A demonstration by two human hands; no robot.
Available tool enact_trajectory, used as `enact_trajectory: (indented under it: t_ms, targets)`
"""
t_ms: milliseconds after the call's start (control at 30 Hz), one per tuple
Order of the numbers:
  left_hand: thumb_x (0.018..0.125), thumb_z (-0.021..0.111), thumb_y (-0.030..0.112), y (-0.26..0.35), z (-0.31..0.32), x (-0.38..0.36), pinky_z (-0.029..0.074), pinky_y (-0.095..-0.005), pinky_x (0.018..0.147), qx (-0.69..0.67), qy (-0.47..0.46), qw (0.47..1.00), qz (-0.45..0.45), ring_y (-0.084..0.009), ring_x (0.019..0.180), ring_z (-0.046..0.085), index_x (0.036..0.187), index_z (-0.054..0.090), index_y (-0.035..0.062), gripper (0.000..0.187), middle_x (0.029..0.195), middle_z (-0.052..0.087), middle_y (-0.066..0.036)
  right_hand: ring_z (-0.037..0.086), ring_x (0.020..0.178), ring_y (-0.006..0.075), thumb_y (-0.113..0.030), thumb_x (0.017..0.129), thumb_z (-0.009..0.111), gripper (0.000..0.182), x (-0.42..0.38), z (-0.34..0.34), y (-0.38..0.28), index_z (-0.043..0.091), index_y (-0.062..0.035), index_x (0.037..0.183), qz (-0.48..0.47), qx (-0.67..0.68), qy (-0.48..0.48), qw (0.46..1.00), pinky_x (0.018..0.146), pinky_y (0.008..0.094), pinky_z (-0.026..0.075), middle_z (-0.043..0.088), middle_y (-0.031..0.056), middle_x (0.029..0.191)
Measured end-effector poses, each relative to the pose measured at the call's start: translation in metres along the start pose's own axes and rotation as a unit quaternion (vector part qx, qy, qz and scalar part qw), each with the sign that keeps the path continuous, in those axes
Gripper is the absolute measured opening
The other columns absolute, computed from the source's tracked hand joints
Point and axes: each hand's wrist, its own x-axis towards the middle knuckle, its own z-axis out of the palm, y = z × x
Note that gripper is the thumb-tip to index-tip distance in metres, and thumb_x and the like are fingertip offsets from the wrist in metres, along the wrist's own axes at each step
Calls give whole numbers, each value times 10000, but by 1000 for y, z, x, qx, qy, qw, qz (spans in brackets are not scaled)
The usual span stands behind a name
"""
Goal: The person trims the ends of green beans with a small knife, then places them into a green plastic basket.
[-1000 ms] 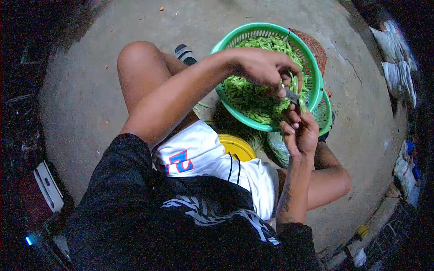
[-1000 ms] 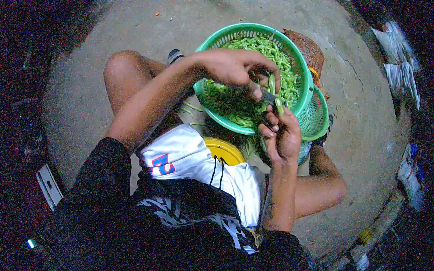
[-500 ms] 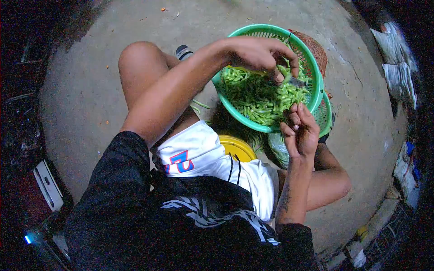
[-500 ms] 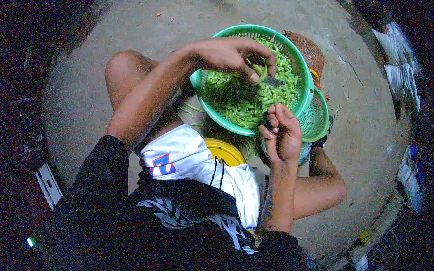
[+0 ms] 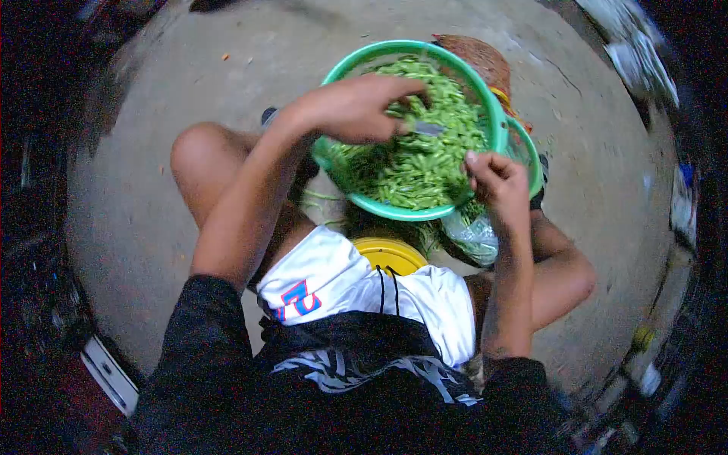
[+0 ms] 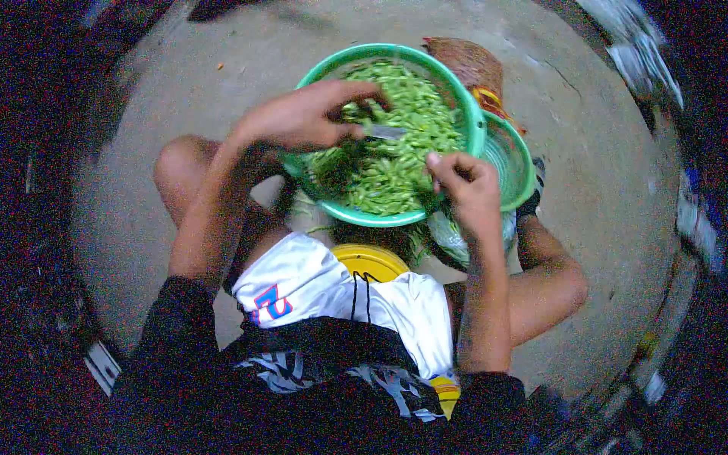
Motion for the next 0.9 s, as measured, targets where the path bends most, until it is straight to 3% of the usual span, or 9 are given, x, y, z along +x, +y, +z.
enact_trajectory:
  t_ms: [100, 300, 367, 400, 500, 567, 633, 833, 900]
  targets:
    - [840, 674, 134, 11, -4, -6, 486, -471, 984, 66, 7, 997, -36, -422, 1133, 615, 1260, 581, 5, 450, 1184, 647, -252, 651, 813, 126, -126, 956, 635, 183, 37, -59, -4, 749, 9, 1006, -146, -49, 93, 984, 833, 273, 501, 713, 36, 829]
    - [848, 659, 102, 53, -13, 3, 495, -472, 936, 76, 17, 994, -75, -442, 1075, 613, 1210, 588, -18, 388, 1093, 649, -263, 702, 817, 171, -282, 884, 720, 319, 131, -157, 30, 768, -11, 1045, -23, -70, 273, 959, 786, 317, 538, 758, 105, 937]
    - [844, 652, 85, 58, -19, 10, 497, -478, 922, 117, -79, 985, -103, -444, 1058, 615, 1198, 594, -16, 372, 1076, 650, -250, 615, 639, 116, -327, 847, 741, 281, 176, -175, 92, 784, -66, 942, 38, -165, 260, 951, 550, 285, 463, 721, 29, 810]
    - [849, 650, 71, 37, -9, 8, 499, -476, 909, 104, -48, 993, -29, -452, 1021, 620, 1224, 595, -8, 386, 1037, 650, -238, 631, 635, 138, -339, 834, 743, 300, 197, -177, 127, 789, -60, 934, 55, -235, 259, 935, 575, 309, 487, 725, 52, 815]
    - [861, 630, 46, 67, -19, 34, 504, -476, 901, 73, -97, 990, -65, -458, 1014, 630, 1270, 593, 14, 411, 1044, 667, -235, 721, 731, 242, -368, 799, 759, 353, 232, -166, 220, 794, -49, 947, 153, -285, 212, 922, 694, 395, 560, 752, 147, 886]
    - [903, 615, 54, 68, -12, 42, 509, -478, 885, 61, -68, 993, -77, -454, 1017, 644, 1284, 605, 34, 382, 1093, 677, -248, 719, 961, 415, -358, 760, 737, 421, 227, -153, 247, 759, 10, 964, 175, -309, 202, 913, 881, 497, 555, 726, 268, 1034]
    - [943, 605, 77, 78, -15, 54, 511, -474, 887, 90, -50, 974, -200, -441, 1041, 651, 1262, 626, 44, 321, 1143, 673, -259, 714, 980, 423, -334, 749, 741, 424, 222, -135, 259, 750, 31, 966, 191, -330, 225, 897, 894, 499, 553, 718, 285, 1048]
    - [940, 651, 104, 49, -10, 61, 534, -447, 852, 103, 40, 976, -187, -440, 1001, 677, 1260, 635, 49, 325, 1109, 693, -245, 699, 1032, 440, -294, 754, 739, 446, 240, -127, 280, 733, 46, 1044, 229, -342, 182, 893, 930, 500, 547, 699, 319, 1078]
    - [925, 664, 73, 58, -16, 65, 535, -442, 873, 103, 68, 973, -194, -374, 1044, 705, 1252, 636, 35, 330, 1130, 697, -238, 687, 1028, 454, -377, 775, 776, 463, 255, -136, 282, 739, 20, 1011, 220, -346, 229, 883, 918, 496, 548, 710, 276, 1075]
